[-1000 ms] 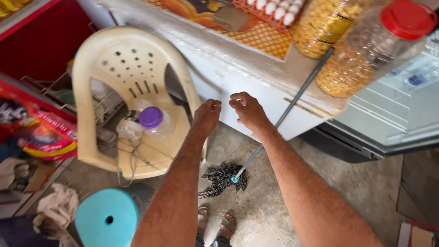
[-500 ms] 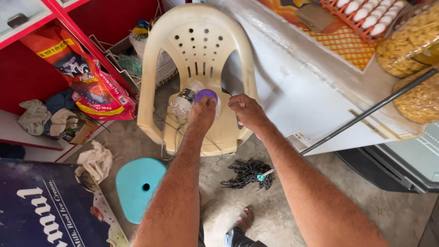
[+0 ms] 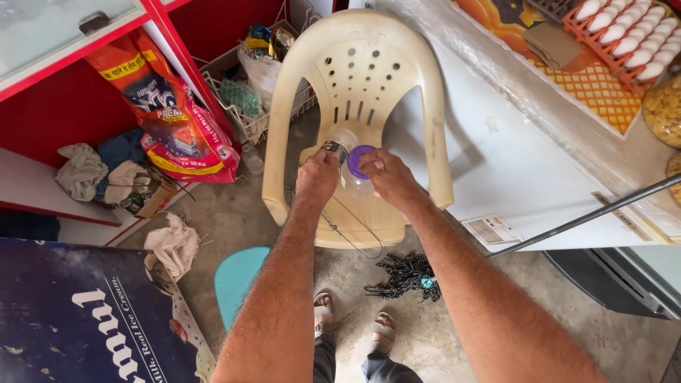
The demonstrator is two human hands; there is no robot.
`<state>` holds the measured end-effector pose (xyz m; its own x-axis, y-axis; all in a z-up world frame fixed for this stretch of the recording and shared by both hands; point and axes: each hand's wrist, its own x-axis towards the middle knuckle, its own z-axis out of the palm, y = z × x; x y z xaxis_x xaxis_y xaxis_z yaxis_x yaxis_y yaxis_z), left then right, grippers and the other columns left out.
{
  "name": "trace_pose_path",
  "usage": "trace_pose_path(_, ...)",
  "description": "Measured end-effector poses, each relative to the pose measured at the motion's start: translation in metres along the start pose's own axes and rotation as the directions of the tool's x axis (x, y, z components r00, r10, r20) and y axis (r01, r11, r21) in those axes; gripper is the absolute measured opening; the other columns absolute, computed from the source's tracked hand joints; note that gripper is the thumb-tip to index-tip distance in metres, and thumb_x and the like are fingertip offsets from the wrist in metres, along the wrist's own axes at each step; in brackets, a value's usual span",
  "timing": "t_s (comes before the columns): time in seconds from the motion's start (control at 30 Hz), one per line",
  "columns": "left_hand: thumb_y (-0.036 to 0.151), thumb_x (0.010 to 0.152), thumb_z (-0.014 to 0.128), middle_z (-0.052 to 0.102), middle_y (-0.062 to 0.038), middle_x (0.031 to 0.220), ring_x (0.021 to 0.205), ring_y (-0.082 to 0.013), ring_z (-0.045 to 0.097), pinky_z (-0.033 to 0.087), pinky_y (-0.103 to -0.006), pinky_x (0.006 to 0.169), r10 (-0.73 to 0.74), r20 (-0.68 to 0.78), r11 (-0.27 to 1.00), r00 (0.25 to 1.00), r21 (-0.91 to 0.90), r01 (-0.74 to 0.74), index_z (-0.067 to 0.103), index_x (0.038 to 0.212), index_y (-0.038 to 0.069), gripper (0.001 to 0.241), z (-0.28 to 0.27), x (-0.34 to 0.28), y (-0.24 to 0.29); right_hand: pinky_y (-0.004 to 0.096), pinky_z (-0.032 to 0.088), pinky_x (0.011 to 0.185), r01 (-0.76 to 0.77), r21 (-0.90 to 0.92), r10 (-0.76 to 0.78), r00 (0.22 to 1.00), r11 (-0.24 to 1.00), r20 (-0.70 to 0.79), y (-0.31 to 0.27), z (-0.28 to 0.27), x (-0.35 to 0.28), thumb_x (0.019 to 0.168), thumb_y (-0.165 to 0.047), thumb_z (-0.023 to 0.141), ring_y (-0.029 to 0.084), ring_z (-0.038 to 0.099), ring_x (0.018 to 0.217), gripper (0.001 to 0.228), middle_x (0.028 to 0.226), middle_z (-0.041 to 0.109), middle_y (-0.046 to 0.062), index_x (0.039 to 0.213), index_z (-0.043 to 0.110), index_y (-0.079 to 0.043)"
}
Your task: Mopping the floor in a grocery store and then interacting with objects on a counter.
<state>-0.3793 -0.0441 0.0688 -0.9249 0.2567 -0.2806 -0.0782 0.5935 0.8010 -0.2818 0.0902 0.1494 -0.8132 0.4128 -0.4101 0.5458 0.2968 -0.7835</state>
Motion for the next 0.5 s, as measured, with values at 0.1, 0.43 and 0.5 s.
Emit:
trace_pose_path(0.1,0.043,0.097,0.051,0.07,-0.017,0.124,0.118,-0.0414,0.063,0.051,-0.0517,0.102,-0.06,0.019,0.998,0.998,0.005,0.06,0.072,0.121,0.019,0.04,-0.005,-0.003,0.007,0.038,0.061,0.08,-0.003,-0.013,0.003,1.0,1.0,0.001,-0.002,0.003,0.005,0.092,-0.034,0.064,0.02,0.067,0.111,0.036,0.128,0.069,0.006,0.122,0.066,-0.014)
trace_pose_path(0.43,0.041,0.095,0.057,0.073,-0.014,0.121,0.116,-0.0356,0.068,0.053,-0.0473,0.102,-0.017,0.028,0.998,0.999,-0.059,0.018,0.072,0.115,0.016,0.036,0.002,0.001,0.024,0.038,0.061,0.085,-0.016,-0.07,0.016,1.0,0.997,0.002,-0.02,-0.007,0.005,0.094,-0.033,0.061,0.02,0.068,0.111,0.039,0.129,0.067,0.008,0.129,0.065,-0.017)
trace_pose_path(0.5,0.042,0.096,0.057,0.073,-0.015,0.12,0.117,-0.0368,0.067,0.053,-0.0478,0.103,0.026,0.03,1.0,0.999,-0.006,-0.026,0.073,0.115,0.016,0.035,0.009,0.006,0.025,0.037,0.061,0.085,-0.008,-0.064,0.01,0.999,0.998,0.035,-0.018,-0.01,0.009,0.095,-0.034,0.061,0.02,0.069,0.11,0.04,0.126,0.07,0.008,0.131,0.064,-0.017)
